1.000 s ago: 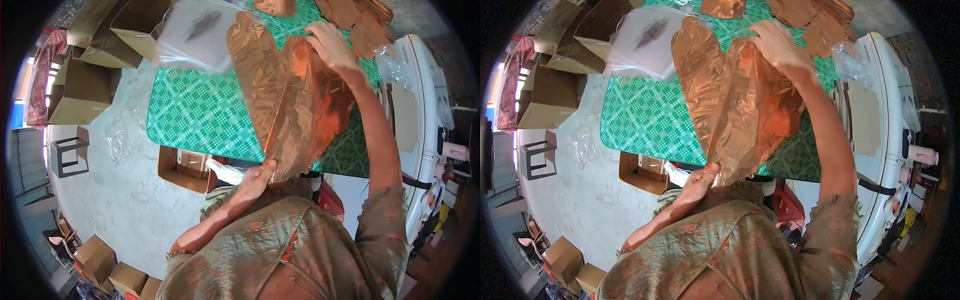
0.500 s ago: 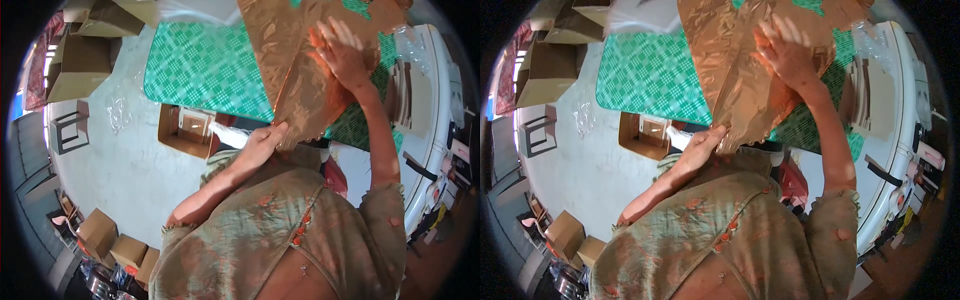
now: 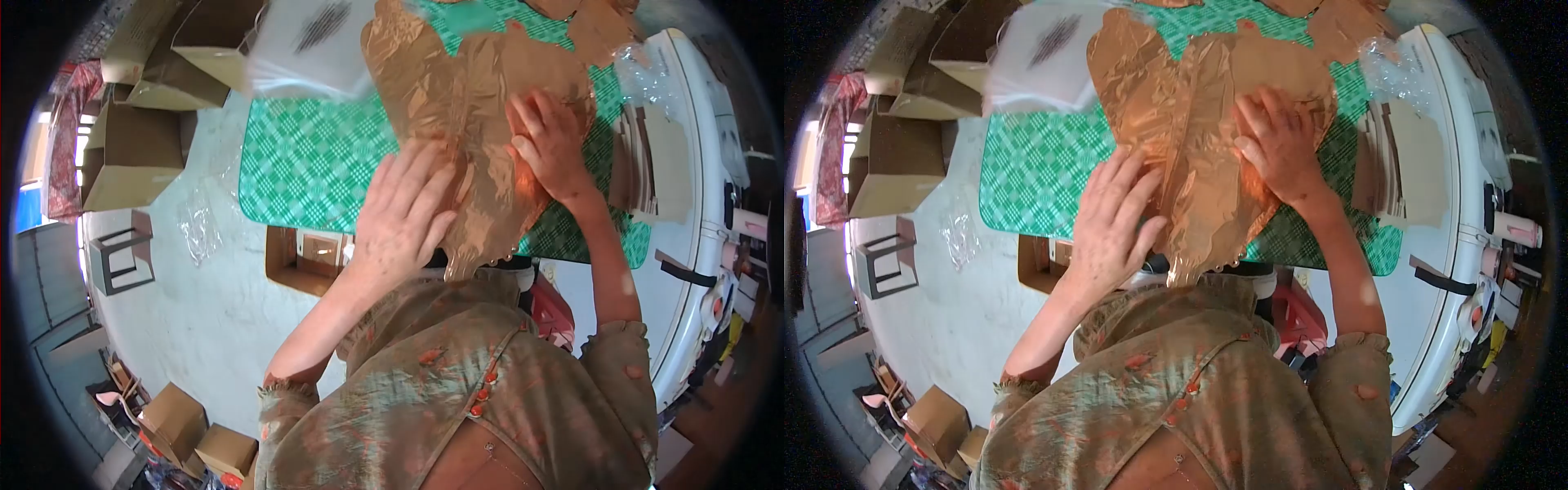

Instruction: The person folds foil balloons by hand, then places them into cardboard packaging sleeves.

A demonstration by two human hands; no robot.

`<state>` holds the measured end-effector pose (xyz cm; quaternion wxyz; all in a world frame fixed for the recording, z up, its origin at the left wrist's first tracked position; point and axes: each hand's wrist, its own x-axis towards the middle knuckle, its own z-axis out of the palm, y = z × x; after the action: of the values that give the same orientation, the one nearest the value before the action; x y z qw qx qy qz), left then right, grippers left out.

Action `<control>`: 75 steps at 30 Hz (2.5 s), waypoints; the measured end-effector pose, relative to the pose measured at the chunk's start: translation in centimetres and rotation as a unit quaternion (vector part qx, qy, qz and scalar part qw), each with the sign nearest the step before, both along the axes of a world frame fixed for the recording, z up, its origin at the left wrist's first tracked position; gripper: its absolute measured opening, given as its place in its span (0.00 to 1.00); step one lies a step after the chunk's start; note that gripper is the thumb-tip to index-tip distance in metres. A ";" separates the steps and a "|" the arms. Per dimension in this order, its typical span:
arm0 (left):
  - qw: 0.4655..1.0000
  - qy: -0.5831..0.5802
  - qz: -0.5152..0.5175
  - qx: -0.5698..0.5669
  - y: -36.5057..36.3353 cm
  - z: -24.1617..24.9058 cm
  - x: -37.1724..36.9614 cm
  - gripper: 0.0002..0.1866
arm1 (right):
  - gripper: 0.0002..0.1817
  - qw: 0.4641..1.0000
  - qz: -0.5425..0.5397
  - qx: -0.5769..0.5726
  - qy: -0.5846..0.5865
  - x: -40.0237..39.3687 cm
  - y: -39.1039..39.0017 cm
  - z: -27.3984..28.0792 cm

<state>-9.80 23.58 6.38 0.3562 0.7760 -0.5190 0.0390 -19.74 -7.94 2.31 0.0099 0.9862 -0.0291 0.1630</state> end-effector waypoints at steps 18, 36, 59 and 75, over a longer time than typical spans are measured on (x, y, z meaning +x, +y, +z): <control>0.982 -0.065 -0.099 0.147 -4.5 -3.5 2.2 0.40 | 0.36 0.998 -0.009 -0.020 0.059 1.4 2.1 0.2; 0.979 -0.091 -0.094 0.157 -4.6 -3.6 2.1 0.36 | 0.35 0.998 -0.018 -0.050 0.045 2.1 2.0 -0.3; 0.988 -0.104 -0.088 0.072 -3.7 -3.8 6.0 0.24 | 0.42 0.995 0.016 0.050 0.082 -3.8 9.6 2.0; 0.991 -0.085 -0.093 0.047 -3.7 -4.2 6.1 0.30 | 0.44 0.996 0.012 0.054 0.077 -3.9 10.0 0.7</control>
<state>-3.68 19.86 2.20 0.2764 0.7339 -0.6187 0.0469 -23.61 2.10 2.99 -0.0427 0.9952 -0.0254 0.0847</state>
